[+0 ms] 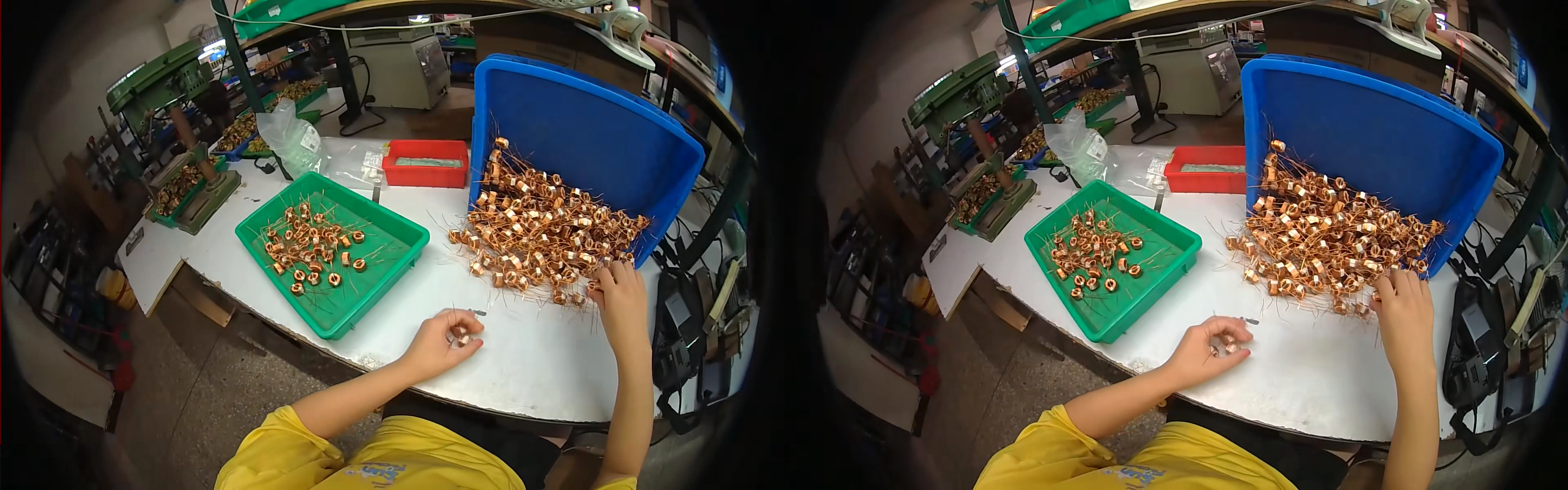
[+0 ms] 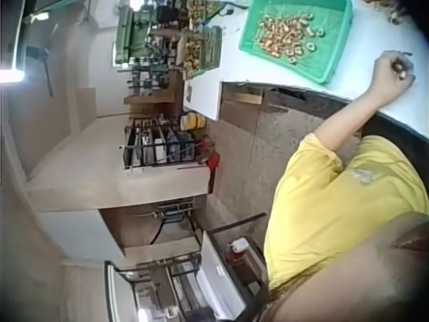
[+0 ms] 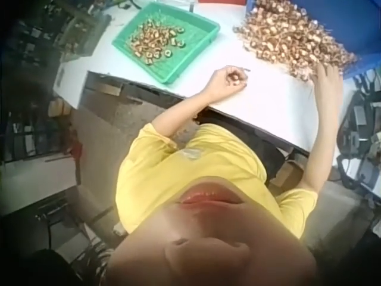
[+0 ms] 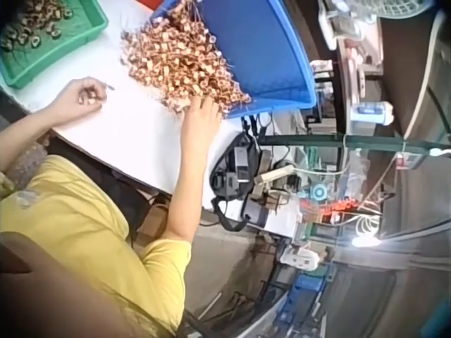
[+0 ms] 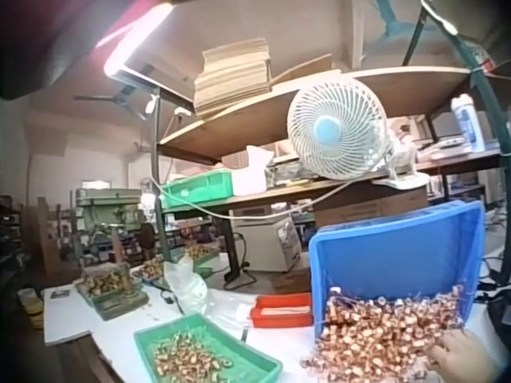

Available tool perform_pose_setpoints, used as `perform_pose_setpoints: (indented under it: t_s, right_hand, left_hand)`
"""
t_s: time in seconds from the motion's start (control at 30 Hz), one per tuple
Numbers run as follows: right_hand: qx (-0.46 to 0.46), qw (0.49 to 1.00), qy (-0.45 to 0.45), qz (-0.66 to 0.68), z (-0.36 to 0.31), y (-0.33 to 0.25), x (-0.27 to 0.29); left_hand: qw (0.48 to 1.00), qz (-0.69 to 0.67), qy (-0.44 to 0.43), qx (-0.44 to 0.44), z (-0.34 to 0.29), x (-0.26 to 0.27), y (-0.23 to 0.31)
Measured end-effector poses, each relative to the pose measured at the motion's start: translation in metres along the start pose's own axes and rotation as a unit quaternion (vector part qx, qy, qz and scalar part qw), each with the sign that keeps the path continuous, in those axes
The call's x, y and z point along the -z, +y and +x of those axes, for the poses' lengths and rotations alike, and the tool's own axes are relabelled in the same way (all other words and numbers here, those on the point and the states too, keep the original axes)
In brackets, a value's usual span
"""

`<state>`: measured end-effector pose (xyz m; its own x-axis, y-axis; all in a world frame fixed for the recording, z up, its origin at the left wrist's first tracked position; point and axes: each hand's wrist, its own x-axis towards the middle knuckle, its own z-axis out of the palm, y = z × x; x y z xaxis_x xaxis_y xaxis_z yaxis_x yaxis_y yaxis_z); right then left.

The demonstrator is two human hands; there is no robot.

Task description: Assembling small copper wire components at a workbench.

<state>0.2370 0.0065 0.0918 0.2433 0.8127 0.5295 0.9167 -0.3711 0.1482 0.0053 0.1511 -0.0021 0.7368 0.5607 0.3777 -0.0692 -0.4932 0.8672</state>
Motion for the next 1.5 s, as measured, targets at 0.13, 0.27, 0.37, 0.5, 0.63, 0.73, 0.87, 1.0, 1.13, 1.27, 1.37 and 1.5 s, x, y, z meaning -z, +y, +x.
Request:
perform_pose_setpoints:
  t_s: [0.13, 0.27, 0.37, 0.5, 0.63, 0.73, 0.87, 1.0, 1.13, 1.27, 1.37, 1.5]
  right_hand:
    - [-0.017, 0.998, 0.026, 0.05, -0.011, -0.009, 0.016]
    - [-0.038, 0.996, 0.03, 0.079, -0.02, -0.023, 0.037]
    - [-0.084, 0.978, 0.048, 0.187, -0.029, -0.039, 0.055]
    - [-0.151, 0.91, 0.068, 0.381, -0.049, -0.055, 0.069]
    - [-0.128, 0.875, 0.056, 0.463, -0.076, -0.074, 0.061]
    - [-0.115, 0.832, 0.045, 0.541, -0.105, -0.081, 0.053]
    - [-0.159, 0.778, 0.013, 0.608, -0.097, -0.108, 0.057]
    - [-0.253, 0.732, -0.055, 0.629, -0.117, -0.11, 0.064]
    - [-0.302, 0.688, -0.027, 0.659, -0.132, -0.106, 0.07]
    - [-0.418, 0.569, -0.029, 0.707, -0.14, -0.107, 0.078]
    - [-0.425, 0.58, -0.02, 0.694, -0.152, -0.105, 0.077]
    - [-0.403, 0.635, -0.015, 0.659, -0.166, -0.1, 0.074]
  left_hand:
    - [0.999, 0.007, 0.039, -0.031, 0.002, -0.004, -0.012]
    - [0.999, 0.04, -0.032, -0.011, 0.002, -0.005, -0.017]
    - [0.979, -0.144, 0.02, 0.143, 0.001, 0.003, -0.004]
    - [0.867, -0.378, 0.078, 0.316, -0.001, 0.01, 0.031]
    - [0.734, -0.549, 0.017, 0.4, -0.013, 0.004, 0.06]
    - [0.687, -0.595, -0.101, 0.405, -0.031, -0.018, 0.052]
    - [0.617, -0.669, -0.187, 0.369, -0.046, -0.04, 0.053]
    - [0.64, -0.61, -0.156, 0.439, -0.047, -0.035, 0.073]
    - [0.642, -0.584, -0.237, 0.436, -0.052, -0.046, 0.068]
    - [0.67, -0.564, -0.154, 0.458, -0.058, -0.063, 0.069]
    - [0.659, -0.566, -0.162, 0.467, -0.058, -0.07, 0.083]
    - [0.655, -0.572, -0.176, 0.462, -0.064, -0.079, 0.08]
